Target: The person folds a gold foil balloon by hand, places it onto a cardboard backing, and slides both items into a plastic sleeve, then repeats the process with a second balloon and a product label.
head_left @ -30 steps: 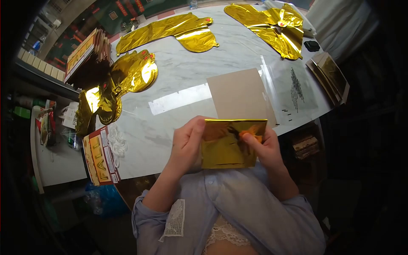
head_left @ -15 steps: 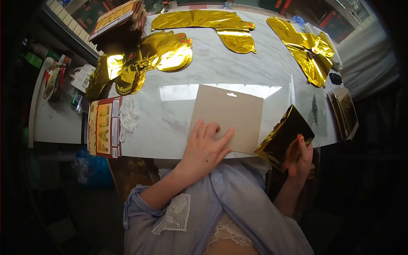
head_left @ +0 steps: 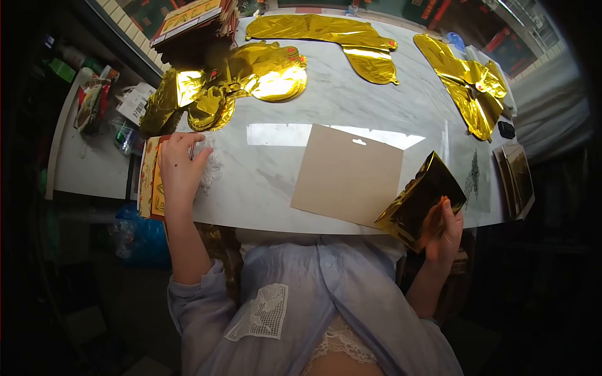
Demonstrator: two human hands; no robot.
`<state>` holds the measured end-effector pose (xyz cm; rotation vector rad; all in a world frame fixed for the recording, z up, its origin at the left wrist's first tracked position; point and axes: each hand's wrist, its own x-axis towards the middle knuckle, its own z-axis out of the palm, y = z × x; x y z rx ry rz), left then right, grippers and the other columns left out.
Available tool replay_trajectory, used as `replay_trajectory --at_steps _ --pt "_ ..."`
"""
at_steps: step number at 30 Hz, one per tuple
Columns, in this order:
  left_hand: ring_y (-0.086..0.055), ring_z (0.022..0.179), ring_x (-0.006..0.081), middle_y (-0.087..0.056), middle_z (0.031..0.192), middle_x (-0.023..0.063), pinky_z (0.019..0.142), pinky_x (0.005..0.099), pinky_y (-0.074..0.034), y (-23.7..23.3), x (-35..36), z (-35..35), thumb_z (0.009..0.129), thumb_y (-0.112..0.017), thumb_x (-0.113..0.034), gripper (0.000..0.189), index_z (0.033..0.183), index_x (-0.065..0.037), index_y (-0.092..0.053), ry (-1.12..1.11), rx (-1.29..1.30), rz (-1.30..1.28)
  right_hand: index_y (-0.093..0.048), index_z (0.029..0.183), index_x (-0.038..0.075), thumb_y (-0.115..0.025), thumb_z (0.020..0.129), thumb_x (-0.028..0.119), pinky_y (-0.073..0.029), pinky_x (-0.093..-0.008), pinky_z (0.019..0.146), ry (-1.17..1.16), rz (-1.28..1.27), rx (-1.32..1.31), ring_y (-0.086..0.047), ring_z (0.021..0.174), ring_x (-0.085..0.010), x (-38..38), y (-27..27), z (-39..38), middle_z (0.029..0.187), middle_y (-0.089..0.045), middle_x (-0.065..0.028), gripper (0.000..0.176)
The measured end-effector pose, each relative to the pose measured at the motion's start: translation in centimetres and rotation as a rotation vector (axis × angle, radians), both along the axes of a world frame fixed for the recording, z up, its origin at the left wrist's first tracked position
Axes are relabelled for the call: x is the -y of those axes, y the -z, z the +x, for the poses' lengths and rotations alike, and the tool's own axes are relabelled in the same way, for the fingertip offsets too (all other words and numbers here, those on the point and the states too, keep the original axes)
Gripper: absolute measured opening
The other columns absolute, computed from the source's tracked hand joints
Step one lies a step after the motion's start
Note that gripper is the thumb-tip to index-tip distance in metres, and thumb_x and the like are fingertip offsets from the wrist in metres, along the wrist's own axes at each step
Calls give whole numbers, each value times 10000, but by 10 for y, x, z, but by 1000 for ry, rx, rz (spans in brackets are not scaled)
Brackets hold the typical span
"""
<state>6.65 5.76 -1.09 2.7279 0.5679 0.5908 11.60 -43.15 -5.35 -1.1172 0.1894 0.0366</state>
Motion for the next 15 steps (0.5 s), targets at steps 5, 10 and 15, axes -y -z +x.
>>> replay_trajectory --at_steps 5,10,15 --pt "-668 1021 261 -702 1089 111 931 380 -517 16 -16 3 887 -799 -31 120 996 17 -783 13 48 -48 -668 1194 90 -683 1076 173 -551 -210 641 78 -6 -17 -679 824 -65 -9 -6 -6 984 -706 17 145" --pt "-619 953 149 -707 1058 54 830 292 -458 -24 13 -6 855 -852 -22 131 979 -23 -811 152 328 -620 -649 1233 72 -680 1068 143 -557 -235 760 76 -10 -18 -687 895 -88 6 0 -4 1058 -716 -8 182" --pt "-624 879 76 -733 1015 33 735 243 -405 -42 63 5 839 -858 -2 128 956 -50 -839 371 243 -682 -631 1268 51 -681 1060 123 -562 -272 887 6 41 1 -693 989 -109 -2 -5 -4 1128 -727 -34 226"
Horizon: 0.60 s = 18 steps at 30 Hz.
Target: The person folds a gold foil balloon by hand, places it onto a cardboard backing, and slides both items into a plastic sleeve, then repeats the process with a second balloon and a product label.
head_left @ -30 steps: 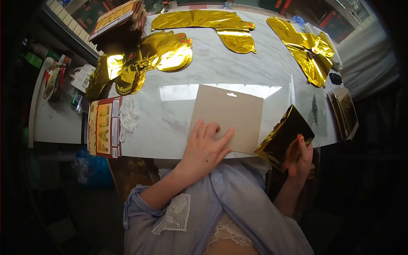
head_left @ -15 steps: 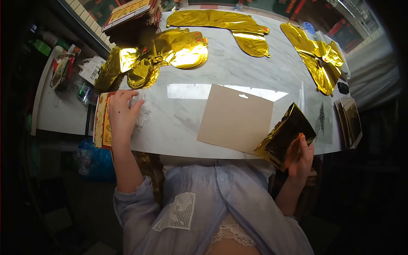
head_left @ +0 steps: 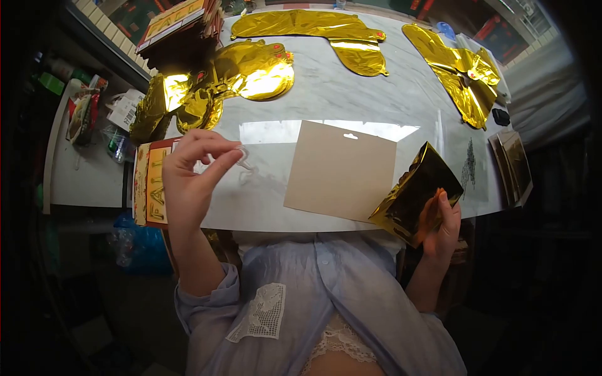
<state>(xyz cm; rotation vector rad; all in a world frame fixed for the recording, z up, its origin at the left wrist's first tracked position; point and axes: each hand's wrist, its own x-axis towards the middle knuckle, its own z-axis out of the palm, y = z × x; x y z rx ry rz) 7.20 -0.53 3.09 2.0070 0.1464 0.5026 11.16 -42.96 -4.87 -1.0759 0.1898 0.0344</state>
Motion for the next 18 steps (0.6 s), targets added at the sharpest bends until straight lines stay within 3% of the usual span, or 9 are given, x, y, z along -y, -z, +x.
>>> replay_trajectory --at_steps 4,6,7,10,13,18 --pt "-682 864 138 -748 1072 61 694 272 -479 26 32 9 847 -849 -37 111 957 -48 -837 117 -227 100 -636 1253 46 -679 1062 125 -570 -271 881 -22 -4 6 -702 991 -111 -12 -8 -3 1124 -732 -39 211" --pt "-721 897 210 -753 1152 87 747 314 -544 50 37 3 844 -843 -42 132 975 -26 -832 84 -296 410 -638 1242 46 -678 1064 126 -573 -268 868 10 -16 -3 -705 981 -109 -12 -9 -4 1120 -733 -41 199" --pt "-737 931 267 -742 1225 113 841 360 -579 55 38 -1 850 -829 -36 169 1018 -11 -822 108 -352 360 -632 1284 45 -668 1070 129 -572 -271 887 -23 -1 6 -706 1003 -112 -9 -7 -5 1138 -733 -37 233" --pt "-734 967 315 -732 1238 139 864 412 -586 61 42 -15 866 -805 -47 188 1053 -36 -817 107 -165 539 -626 1325 38 -656 1077 131 -571 -278 909 -31 2 8 -709 1028 -122 -6 -2 -3 1163 -736 -38 267" --pt "-745 910 276 -754 1188 135 826 365 -600 61 55 -26 889 -785 6 196 1085 1 -800 60 -119 634 -627 1319 30 -654 1078 132 -570 -281 913 -44 2 12 -713 1032 -128 1 7 -1 1176 -739 -47 263" --pt "-749 908 278 -765 1063 118 813 350 -603 65 59 -27 890 -764 57 220 1105 7 -774 18 -149 364 -646 1275 35 -654 1079 134 -570 -261 877 -4 -8 -19 -714 998 -110 -5 0 2 1147 -740 -39 220"
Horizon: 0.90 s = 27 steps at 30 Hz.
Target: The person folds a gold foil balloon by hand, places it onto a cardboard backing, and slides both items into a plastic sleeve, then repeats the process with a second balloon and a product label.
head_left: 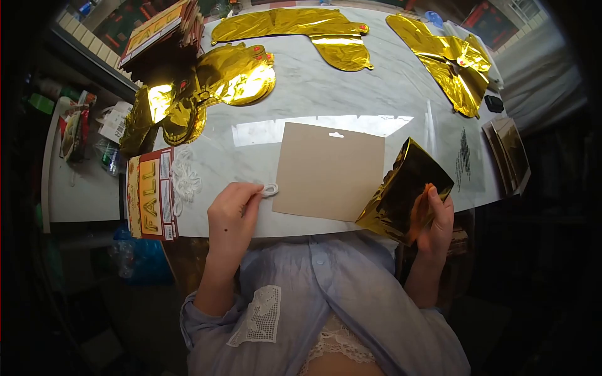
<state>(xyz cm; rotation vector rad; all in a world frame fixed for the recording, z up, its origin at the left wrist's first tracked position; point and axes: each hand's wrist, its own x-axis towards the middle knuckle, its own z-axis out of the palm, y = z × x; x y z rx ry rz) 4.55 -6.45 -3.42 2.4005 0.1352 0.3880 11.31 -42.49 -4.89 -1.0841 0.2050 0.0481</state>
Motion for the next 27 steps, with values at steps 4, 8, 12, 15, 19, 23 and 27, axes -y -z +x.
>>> replay_trajectory --at_steps 4,8,12,15,19,23,27 --pt "-755 889 268 -759 1011 114 801 354 -607 -14 31 28 900 -754 62 208 1097 -5 -741 130 174 -75 -662 1228 46 -660 1075 129 -569 -245 853 -61 34 10 -710 965 -91 -2 -7 -1 1097 -739 -25 174" --pt "-764 906 245 -761 1008 110 796 350 -618 8 59 63 918 -742 56 186 1090 -11 -726 370 211 -32 -663 1221 45 -665 1071 126 -571 -244 839 -13 34 2 -708 940 -90 -6 -12 -4 1077 -739 -24 170" --pt "-767 998 250 -775 1111 122 867 336 -614 3 66 61 956 -710 40 210 1159 -13 -728 370 17 -195 -661 1219 44 -673 1065 132 -573 -249 823 10 -19 -21 -705 922 -98 -8 -11 -8 1070 -735 -27 177" --pt "-738 1105 315 -754 1212 164 939 376 -594 -10 49 49 987 -670 11 273 1256 -24 -704 265 -16 -393 -637 1242 31 -694 1049 122 -561 -233 785 -111 -46 -121 -682 882 -89 -36 -21 -1 1032 -722 -28 221" --pt "-628 1326 410 -663 1412 230 1116 473 -505 0 24 37 1027 -594 -8 485 1509 -25 -549 209 -16 -70 -630 1262 5 -694 1052 110 -568 -245 840 -400 24 -98 -695 952 -102 -58 -5 29 1094 -730 -50 243" --pt "-557 1433 375 -605 1520 215 1215 479 -398 5 26 10 1036 -521 36 645 1651 10 -327 271 -102 64 -581 1339 -23 -694 1048 69 -568 -274 946 -391 -152 23 -692 1086 -117 -98 7 45 1221 -715 -84 325" --pt "-531 1447 413 -539 1578 247 1231 480 -378 -8 34 -5 1044 -526 13 644 1655 13 -322 194 -230 -113 -508 1401 -39 -700 1042 53 -572 -294 971 -404 -257 72 -680 1127 -125 -106 16 43 1279 -692 -104 417"
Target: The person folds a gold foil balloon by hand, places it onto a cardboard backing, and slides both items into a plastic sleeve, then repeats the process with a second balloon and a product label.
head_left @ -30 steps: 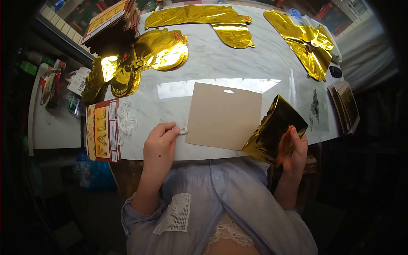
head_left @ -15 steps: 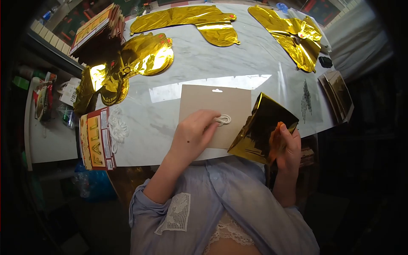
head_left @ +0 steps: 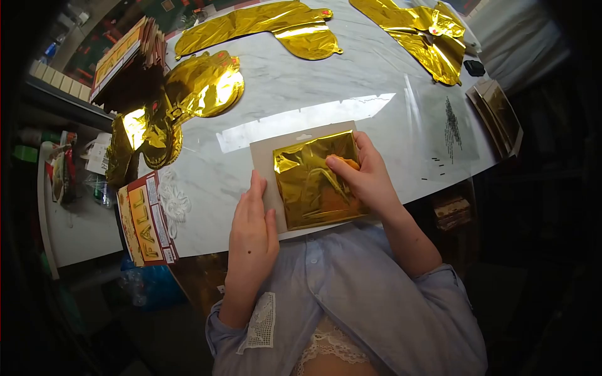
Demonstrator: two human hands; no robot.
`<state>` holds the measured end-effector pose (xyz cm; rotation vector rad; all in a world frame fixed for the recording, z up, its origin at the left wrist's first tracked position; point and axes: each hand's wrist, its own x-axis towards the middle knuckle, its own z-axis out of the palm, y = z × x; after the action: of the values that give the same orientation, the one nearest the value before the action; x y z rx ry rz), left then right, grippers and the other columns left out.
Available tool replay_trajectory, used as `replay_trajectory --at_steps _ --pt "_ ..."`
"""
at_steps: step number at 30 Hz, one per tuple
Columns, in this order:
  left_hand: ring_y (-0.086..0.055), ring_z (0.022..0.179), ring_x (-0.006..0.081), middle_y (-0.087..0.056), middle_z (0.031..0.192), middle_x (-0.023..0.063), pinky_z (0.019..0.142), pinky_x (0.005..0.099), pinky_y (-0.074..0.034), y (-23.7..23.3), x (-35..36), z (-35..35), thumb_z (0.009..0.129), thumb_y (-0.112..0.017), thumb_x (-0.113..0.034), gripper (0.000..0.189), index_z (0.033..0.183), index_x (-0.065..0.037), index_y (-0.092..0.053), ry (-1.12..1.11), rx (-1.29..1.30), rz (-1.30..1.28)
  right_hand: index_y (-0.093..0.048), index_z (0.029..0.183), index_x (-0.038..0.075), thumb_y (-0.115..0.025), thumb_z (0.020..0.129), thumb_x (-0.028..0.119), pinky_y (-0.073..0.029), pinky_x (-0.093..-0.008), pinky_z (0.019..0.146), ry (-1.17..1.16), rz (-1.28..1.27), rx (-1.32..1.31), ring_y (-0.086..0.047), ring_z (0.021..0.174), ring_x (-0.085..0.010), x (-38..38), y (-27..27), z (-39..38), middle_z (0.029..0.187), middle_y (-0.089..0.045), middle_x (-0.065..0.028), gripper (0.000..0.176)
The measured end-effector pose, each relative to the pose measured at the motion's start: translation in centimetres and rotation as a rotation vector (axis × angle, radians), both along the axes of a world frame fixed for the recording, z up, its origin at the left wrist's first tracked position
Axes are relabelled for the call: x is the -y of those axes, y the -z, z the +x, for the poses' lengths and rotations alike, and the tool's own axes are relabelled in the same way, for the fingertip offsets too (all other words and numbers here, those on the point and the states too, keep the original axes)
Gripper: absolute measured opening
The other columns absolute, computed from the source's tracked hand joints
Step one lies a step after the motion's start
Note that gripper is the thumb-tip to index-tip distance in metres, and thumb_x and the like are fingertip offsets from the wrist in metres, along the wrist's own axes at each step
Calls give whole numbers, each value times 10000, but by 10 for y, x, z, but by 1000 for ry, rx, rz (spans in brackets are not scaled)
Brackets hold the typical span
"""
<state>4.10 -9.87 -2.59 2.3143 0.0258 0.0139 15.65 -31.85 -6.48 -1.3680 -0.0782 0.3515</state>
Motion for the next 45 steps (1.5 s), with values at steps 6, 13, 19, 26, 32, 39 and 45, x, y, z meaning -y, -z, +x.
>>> replay_trajectory --at_steps 6,13,19,26,32,39,45 --pt "-235 1627 432 -249 1744 275 1300 580 -190 8 19 30 1069 -622 -264 747 1676 14 -287 183 174 331 -495 1399 -29 -731 1016 76 -574 -292 952 -13 -249 95 -666 1143 -122 -4 -2 5 1282 -685 -119 461" --pt "-150 1652 434 -191 1780 235 1309 596 -104 40 28 41 1049 -581 -526 890 1691 5 -268 232 152 484 -527 1378 -14 -740 1015 114 -532 -245 744 -4 -486 26 -662 890 -74 -1 -36 2 1026 -723 -61 440" --pt "-137 1645 469 -189 1782 233 1304 603 -129 41 29 41 1033 -611 -524 891 1685 -3 -299 214 155 494 -538 1386 -26 -738 1022 140 -450 -225 641 128 -482 252 -546 693 -41 5 -8 6 758 -617 7 447" --pt "-140 1634 503 -194 1780 237 1297 614 -145 40 29 41 1029 -618 -528 889 1678 -1 -316 204 159 490 -572 1358 -17 -747 1016 162 -427 -232 601 125 -539 186 -525 649 -41 7 -18 10 716 -602 19 423" --pt "-153 1626 516 -224 1769 239 1294 619 -153 40 29 41 1027 -624 -522 869 1664 0 -346 220 154 510 -638 1310 27 -766 993 184 -436 -284 555 -3 -645 243 -544 563 -97 12 -18 21 651 -593 3 376" --pt "-139 1634 500 -227 1769 239 1300 611 -127 41 28 41 1037 -604 -522 867 1673 -4 -326 214 137 480 -600 1449 77 -753 973 215 -501 -479 1022 55 -1151 807 -590 1275 -341 -1 -21 10 1384 -622 -129 519" --pt "-158 1631 500 -236 1762 243 1294 628 -146 37 29 41 1012 -653 -497 875 1668 -9 -342 217 121 479 -455 1620 75 -661 1035 272 -312 -523 1277 -242 -1043 940 -345 1596 -373 0 8 3 1715 -391 -141 650"
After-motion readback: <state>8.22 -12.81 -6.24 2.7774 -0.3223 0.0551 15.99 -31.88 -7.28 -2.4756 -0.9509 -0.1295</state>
